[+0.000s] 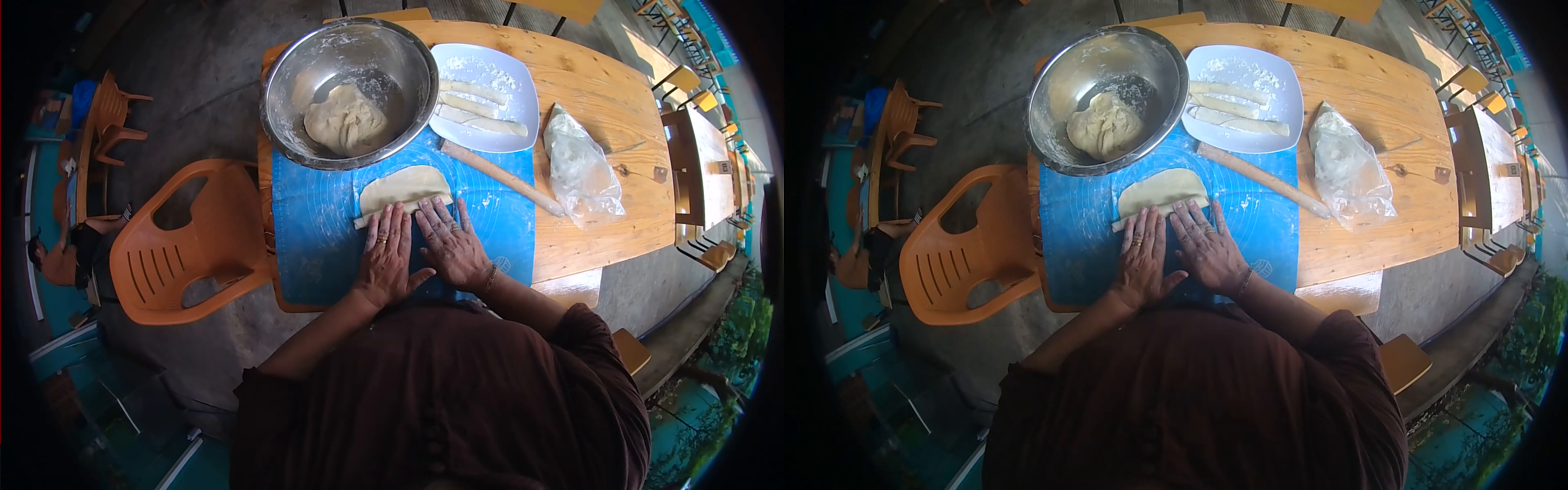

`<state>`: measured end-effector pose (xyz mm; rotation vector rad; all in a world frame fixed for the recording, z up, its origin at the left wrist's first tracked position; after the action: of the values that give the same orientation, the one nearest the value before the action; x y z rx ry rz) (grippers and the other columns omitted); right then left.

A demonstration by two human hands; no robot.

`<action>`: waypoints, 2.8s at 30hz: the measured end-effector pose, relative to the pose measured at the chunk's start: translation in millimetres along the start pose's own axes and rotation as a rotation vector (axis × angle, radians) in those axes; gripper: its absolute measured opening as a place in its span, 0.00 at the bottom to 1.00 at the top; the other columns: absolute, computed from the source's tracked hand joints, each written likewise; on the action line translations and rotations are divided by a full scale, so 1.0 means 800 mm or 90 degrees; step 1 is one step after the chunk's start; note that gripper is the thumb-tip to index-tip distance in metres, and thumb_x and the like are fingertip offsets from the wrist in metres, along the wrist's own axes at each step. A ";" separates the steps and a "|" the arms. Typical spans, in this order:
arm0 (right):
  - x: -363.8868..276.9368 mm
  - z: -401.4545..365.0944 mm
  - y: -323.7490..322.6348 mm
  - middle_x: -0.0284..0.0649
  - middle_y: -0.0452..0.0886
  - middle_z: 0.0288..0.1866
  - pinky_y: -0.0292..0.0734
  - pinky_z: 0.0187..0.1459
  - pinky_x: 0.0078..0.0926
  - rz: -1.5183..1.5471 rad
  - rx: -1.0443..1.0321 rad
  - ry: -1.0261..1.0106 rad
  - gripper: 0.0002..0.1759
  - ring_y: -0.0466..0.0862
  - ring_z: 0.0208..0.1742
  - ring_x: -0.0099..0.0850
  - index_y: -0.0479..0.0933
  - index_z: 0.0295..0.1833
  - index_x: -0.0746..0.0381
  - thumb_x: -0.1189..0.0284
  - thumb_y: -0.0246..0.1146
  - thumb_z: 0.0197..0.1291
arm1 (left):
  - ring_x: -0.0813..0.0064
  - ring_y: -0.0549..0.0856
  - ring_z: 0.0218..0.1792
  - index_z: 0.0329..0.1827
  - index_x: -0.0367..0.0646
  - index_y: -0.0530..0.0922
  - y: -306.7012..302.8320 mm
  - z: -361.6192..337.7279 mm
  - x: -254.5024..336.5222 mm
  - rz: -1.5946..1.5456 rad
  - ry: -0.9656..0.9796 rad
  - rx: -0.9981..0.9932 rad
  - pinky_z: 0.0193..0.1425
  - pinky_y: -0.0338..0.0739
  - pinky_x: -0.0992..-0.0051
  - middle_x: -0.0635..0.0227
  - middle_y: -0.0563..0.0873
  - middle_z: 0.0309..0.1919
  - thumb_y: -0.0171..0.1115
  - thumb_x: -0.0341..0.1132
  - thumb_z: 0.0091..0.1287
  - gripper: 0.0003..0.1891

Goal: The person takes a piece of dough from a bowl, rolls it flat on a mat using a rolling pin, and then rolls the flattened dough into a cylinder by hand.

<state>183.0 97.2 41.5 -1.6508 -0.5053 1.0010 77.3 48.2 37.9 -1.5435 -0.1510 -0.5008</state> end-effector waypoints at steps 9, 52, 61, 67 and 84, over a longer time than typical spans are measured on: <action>0.028 0.056 -0.005 0.49 0.52 0.83 0.33 0.80 0.59 -0.040 0.094 0.003 0.36 0.47 0.84 0.45 0.56 0.78 0.66 0.59 0.53 0.71 | 0.39 0.50 0.79 0.75 0.22 0.55 -0.016 0.051 -0.036 0.059 -0.021 0.078 0.81 0.39 0.47 0.36 0.53 0.77 0.38 0.68 0.72 0.50; 0.044 0.119 -0.023 0.46 0.76 0.65 0.57 0.74 0.56 -0.066 0.090 0.048 0.25 0.72 0.70 0.45 0.73 0.68 0.62 0.69 0.50 0.67 | 0.48 0.79 0.58 0.66 0.38 0.73 -0.029 0.100 -0.089 0.085 -0.076 0.131 0.64 0.72 0.56 0.50 0.79 0.59 0.54 0.29 0.68 0.22; 0.067 0.098 -0.050 0.46 0.86 0.41 0.79 0.49 0.39 0.404 -0.073 0.112 0.17 0.85 0.46 0.46 0.84 0.51 0.63 0.68 0.67 0.57 | 0.51 0.82 0.53 0.60 0.36 0.75 -0.063 0.076 -0.064 -0.165 -0.079 -0.073 0.58 0.75 0.58 0.51 0.81 0.52 0.58 0.29 0.69 0.17; 0.085 0.064 -0.024 0.50 0.86 0.37 0.79 0.39 0.30 0.495 -0.198 0.185 0.14 0.86 0.37 0.39 0.84 0.45 0.67 0.69 0.71 0.57 | 0.57 0.85 0.43 0.53 0.35 0.79 -0.038 0.055 -0.067 -0.373 -0.151 -0.185 0.49 0.79 0.61 0.56 0.84 0.41 0.66 0.31 0.65 0.15; -0.009 0.020 0.004 0.56 0.59 0.79 0.44 0.80 0.57 -0.023 0.109 -0.098 0.34 0.54 0.82 0.52 0.61 0.74 0.71 0.69 0.52 0.63 | 0.41 0.50 0.80 0.75 0.23 0.56 -0.002 0.006 -0.006 0.036 0.012 0.080 0.81 0.38 0.44 0.38 0.56 0.77 0.54 0.42 0.70 0.37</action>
<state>165.4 100.0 39.9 -1.4164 -0.5341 1.1184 73.6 54.4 37.3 -1.4155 -0.1223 -0.4523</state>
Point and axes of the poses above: each hand's wrist, its own z-axis towards the middle knuckle, its own y-axis out of the palm, x = y × z, the point moved 7 cm from there along z, towards the middle knuckle
